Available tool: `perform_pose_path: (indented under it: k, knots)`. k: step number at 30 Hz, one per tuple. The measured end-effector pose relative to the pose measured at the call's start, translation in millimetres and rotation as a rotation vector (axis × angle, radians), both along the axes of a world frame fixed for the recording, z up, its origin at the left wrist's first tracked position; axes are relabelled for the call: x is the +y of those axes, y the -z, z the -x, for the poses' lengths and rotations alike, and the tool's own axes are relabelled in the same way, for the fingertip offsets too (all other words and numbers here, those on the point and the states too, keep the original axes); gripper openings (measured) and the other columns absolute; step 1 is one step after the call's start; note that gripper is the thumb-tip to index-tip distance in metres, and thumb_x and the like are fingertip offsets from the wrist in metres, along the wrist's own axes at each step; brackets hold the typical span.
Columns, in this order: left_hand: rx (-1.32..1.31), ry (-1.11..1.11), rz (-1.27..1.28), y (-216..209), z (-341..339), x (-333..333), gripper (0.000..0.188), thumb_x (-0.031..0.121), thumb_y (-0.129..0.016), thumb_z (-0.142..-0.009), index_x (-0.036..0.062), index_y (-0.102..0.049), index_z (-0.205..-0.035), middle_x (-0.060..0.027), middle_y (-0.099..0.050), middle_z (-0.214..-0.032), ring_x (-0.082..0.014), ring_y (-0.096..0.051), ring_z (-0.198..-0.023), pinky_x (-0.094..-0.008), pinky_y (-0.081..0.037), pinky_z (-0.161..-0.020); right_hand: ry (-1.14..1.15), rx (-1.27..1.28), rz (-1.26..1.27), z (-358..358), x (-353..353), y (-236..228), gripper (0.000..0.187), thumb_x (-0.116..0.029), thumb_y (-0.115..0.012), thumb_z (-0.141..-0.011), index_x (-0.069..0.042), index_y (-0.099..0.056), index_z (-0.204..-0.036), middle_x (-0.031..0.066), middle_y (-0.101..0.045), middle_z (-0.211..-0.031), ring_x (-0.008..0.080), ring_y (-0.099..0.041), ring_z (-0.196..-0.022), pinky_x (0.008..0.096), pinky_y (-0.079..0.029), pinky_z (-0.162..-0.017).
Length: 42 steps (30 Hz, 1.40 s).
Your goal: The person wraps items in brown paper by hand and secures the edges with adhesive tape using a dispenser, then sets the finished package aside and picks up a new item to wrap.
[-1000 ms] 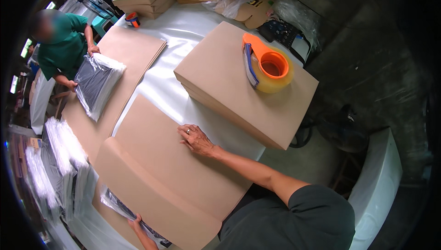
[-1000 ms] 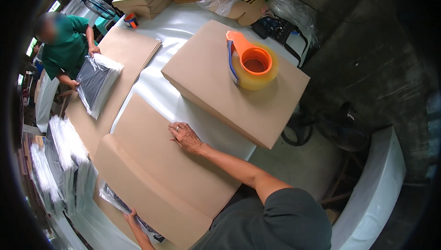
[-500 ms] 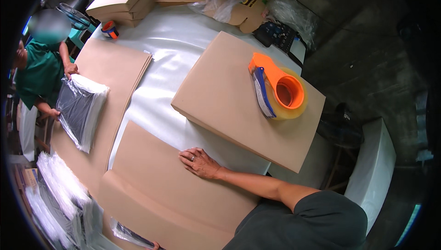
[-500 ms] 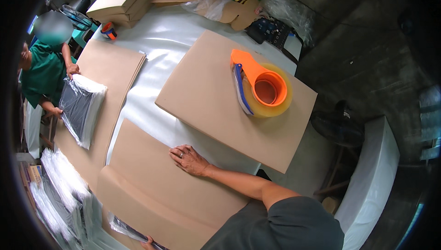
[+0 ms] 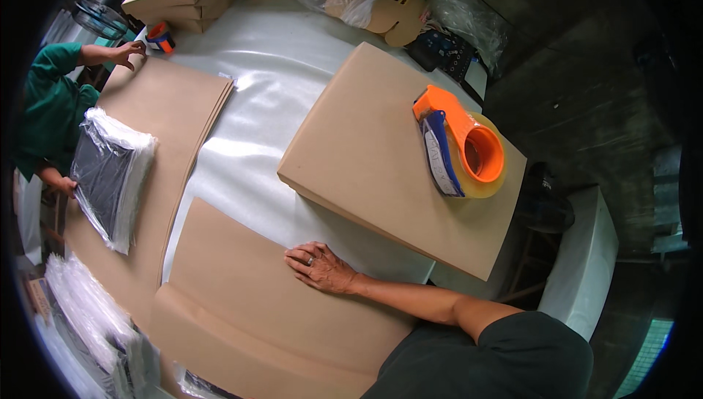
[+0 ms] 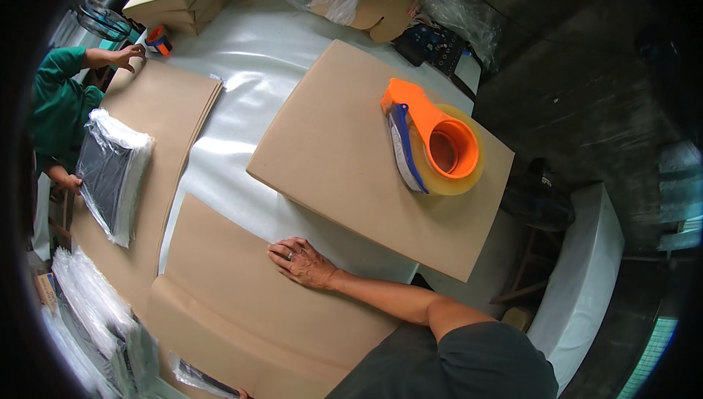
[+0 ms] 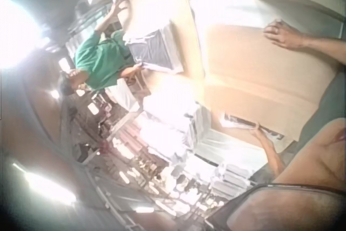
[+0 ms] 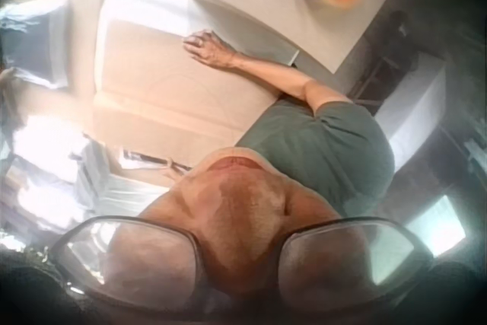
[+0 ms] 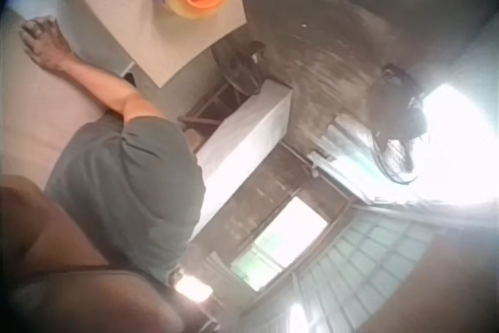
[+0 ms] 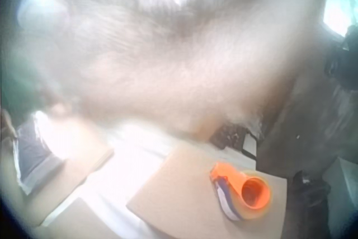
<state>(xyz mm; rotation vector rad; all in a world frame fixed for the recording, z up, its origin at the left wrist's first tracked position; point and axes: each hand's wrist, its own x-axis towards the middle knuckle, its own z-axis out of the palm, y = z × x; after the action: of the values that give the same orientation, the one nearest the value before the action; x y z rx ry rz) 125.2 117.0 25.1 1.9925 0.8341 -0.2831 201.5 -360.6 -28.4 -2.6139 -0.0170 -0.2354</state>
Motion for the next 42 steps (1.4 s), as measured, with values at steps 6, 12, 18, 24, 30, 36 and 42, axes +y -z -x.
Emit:
perform_pose_path:
  k: [6,12,18,24,30,36,42]
  knots:
    - [-0.046,0.013,0.022,17,1,9,0.039,0.003,-0.064,-0.072,0.0008,-0.054,-0.110,-0.0063,-0.055,-0.092,-0.0198,-0.052,-0.075,-0.0348,-0.046,-0.068,0.007,0.028,0.017,10,-4,-2,0.040,-0.032,-0.048,-0.096,-0.011,-0.049,-0.130,0.0006,-0.043,-0.134,0.0155,-0.036,-0.127,0.0365,-0.026,-0.107]
    - [-0.261,-0.029,0.118,51,4,66,0.045,-0.003,-0.063,-0.069,0.0048,-0.054,-0.112,-0.0015,-0.055,-0.090,-0.0163,-0.054,-0.072,-0.0297,-0.046,-0.066,-0.033,0.052,0.011,4,3,-3,0.046,-0.031,-0.048,-0.095,-0.011,-0.042,-0.136,0.0044,-0.043,-0.135,0.0215,-0.036,-0.128,0.0423,-0.026,-0.107]
    - [-0.260,-0.059,0.382,-41,-26,-44,0.055,0.004,-0.064,-0.068,0.0031,-0.052,-0.122,-0.0042,-0.059,-0.095,-0.0195,-0.058,-0.078,-0.0305,-0.048,-0.071,0.018,-0.202,-0.421,-7,-21,21,0.072,-0.013,-0.063,-0.088,-0.008,-0.024,-0.148,0.0120,-0.051,-0.127,0.0282,-0.057,-0.104,0.0421,-0.043,-0.093]
    - [-0.408,-0.158,0.361,-90,21,-41,0.063,0.012,-0.060,-0.073,0.0056,-0.044,-0.134,-0.0077,-0.058,-0.101,-0.0225,-0.059,-0.085,-0.0328,-0.050,-0.077,0.021,-0.465,-0.985,32,-8,-203,0.070,-0.007,-0.042,-0.100,-0.001,0.006,-0.150,0.0148,-0.056,-0.117,0.0173,-0.066,-0.085,0.0323,-0.050,-0.084]
    - [-0.296,0.011,0.302,-88,27,-44,0.070,0.016,-0.063,-0.071,0.0085,-0.041,-0.138,-0.0090,-0.057,-0.111,-0.0211,-0.057,-0.098,-0.0321,-0.048,-0.084,0.536,-0.918,-1.120,74,-98,-284,0.058,-0.013,-0.041,-0.101,0.008,-0.011,-0.146,0.0137,-0.063,-0.100,0.0147,-0.064,-0.073,0.0243,-0.051,-0.070]
    - [-0.470,-0.001,0.416,-94,36,-52,0.070,0.019,-0.062,-0.071,0.0089,-0.041,-0.137,-0.0082,-0.055,-0.113,-0.0198,-0.055,-0.099,-0.0316,-0.047,-0.084,0.091,-0.440,-1.170,63,-64,-307,0.054,-0.006,-0.049,-0.092,0.000,-0.035,-0.144,-0.0017,-0.053,-0.068,0.0041,-0.042,-0.050,0.0205,-0.033,-0.042]
    - [-0.518,0.007,0.401,-77,29,-40,0.067,0.012,-0.062,-0.068,0.0064,-0.043,-0.133,-0.0102,-0.059,-0.103,-0.0230,-0.062,-0.086,-0.0321,-0.052,-0.073,-0.776,-0.519,-0.728,23,113,-430,0.046,-0.009,-0.057,-0.093,-0.010,-0.047,-0.139,-0.0012,-0.040,-0.057,0.0077,-0.036,-0.053,0.0228,-0.040,-0.054]
